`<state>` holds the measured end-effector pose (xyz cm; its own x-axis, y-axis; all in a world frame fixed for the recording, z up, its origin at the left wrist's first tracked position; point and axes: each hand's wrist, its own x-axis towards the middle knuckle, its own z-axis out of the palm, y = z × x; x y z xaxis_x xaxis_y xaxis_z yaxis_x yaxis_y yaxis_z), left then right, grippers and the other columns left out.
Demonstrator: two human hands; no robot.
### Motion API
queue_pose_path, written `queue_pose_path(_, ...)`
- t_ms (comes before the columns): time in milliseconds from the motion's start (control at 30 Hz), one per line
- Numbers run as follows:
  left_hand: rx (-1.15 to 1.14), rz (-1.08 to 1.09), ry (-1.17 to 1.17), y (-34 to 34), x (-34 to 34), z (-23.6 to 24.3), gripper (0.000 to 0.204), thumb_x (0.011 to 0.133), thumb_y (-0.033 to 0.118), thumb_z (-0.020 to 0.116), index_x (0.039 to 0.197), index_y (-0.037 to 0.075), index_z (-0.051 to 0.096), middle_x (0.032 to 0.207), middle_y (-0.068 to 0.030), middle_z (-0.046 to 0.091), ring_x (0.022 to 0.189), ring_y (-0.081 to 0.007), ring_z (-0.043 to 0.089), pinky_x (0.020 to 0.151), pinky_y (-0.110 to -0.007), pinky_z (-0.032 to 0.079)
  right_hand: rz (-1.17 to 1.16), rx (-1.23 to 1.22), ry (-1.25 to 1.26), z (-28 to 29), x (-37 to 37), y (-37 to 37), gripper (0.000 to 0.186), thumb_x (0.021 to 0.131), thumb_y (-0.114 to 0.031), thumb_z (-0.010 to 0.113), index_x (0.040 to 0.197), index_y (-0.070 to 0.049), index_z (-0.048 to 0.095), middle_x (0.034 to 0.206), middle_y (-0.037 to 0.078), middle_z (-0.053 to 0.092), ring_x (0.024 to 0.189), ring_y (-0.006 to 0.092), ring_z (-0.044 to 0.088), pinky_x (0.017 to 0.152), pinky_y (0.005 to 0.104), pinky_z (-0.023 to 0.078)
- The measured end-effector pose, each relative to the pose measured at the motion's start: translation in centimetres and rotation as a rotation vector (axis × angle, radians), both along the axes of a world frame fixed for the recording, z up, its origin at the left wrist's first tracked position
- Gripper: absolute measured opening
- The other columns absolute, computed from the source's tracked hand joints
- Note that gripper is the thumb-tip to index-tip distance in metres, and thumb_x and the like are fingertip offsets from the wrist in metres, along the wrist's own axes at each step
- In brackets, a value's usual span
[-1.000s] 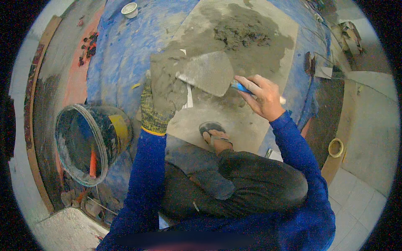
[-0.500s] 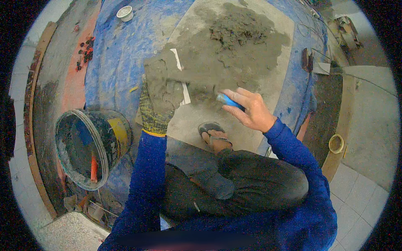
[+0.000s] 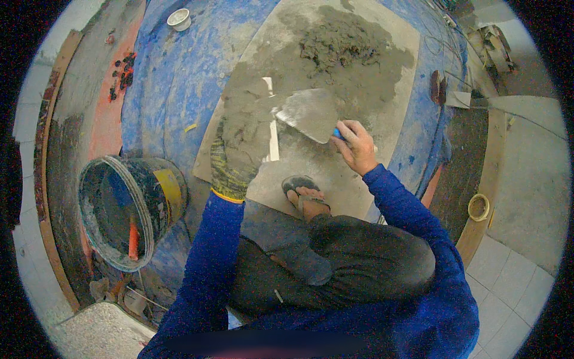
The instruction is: The person applies cement to the back of a tile using a trowel, places the tile on a wall, and secures it with tile leveling clips. The person repeats this process for multiple tiles, ensuring they are aligned and level.
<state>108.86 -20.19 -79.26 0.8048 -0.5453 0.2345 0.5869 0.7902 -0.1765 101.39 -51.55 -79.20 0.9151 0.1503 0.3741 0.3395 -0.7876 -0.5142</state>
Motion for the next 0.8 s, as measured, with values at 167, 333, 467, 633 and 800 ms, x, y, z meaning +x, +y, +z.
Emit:
queue_pose_path(167, 0.262, 0.094, 0.207, 2.7, 1.0, 0.6, 0.058, 0.105, 0.046, 0.05, 0.148, 0.008, 0.049, 0.147, -0.0155, 0.054, 0.135, -0.0352, 0.052, 0.116, -0.053, 0.042, -0.51, 0.535, 0.57, -4.2, 0.0, -2.1, 0.032, 0.099, -0.021, 0.069, 0.12, 0.003, 0.067, 0.096, 0.012, 0.069, 0.073, 0.0218, 0.067, 0.063, 0.0305, 0.051)
queue_pose_path(333, 0.585, 0.189, 0.396, 4.2, 0.0, 6.4, 0.065, 0.102, 0.055, 0.052, 0.148, 0.01, 0.05, 0.148, -0.0163, 0.054, 0.131, -0.0358, 0.054, 0.11, -0.054, 0.048, -0.485, 1.302, 0.809, -8.9, 4.5, -5.3, 0.032, 0.102, -0.024, 0.063, 0.121, 0.002, 0.058, 0.091, 0.012, 0.069, 0.066, 0.0183, 0.066, 0.054, 0.0315, 0.052)
queue_pose_path(467, 0.028, 0.272, 0.248, 2.8, -1.8, 14.8, 0.075, 0.1, 0.061, 0.053, 0.153, 0.008, 0.044, 0.151, -0.0188, 0.05, 0.134, -0.039, 0.052, 0.109, -0.057, 0.047, -0.643, 0.416, 0.903, -8.6, 5.0, -6.8, 0.048, 0.097, -0.032, 0.067, 0.126, 0.005, 0.061, 0.104, 0.022, 0.072, 0.088, 0.033, 0.071, 0.079, 0.0431, 0.057)
queue_pose_path(633, 0.684, 0.478, 0.622, 5.1, -4.4, 28.9, 0.095, 0.09, 0.07, 0.062, 0.158, 0.01, 0.035, 0.156, -0.0193, 0.045, 0.138, -0.0397, 0.049, 0.111, -0.059, 0.046, -0.476, 0.098, 0.918, 1.6, 0.9, -8.3, 0.059, 0.091, -0.041, 0.069, 0.133, -0.001, 0.065, 0.121, 0.026, 0.069, 0.108, 0.045, 0.066, 0.097, 0.0497, 0.051)
queue_pose_path(800, 0.525, 0.757, 0.176, 10.4, -10.0, 47.2, 0.095, 0.092, 0.062, 0.064, 0.16, 0.007, 0.028, 0.161, -0.0226, 0.037, 0.142, -0.0438, 0.043, 0.116, -0.061, 0.038, -0.229, -0.246, 0.904, 15.6, -7.9, -10.2, 0.049, 0.088, -0.034, 0.071, 0.128, -0.005, 0.068, 0.09, 0.02, 0.074, 0.085, 0.033, 0.073, 0.08, 0.0448, 0.056)
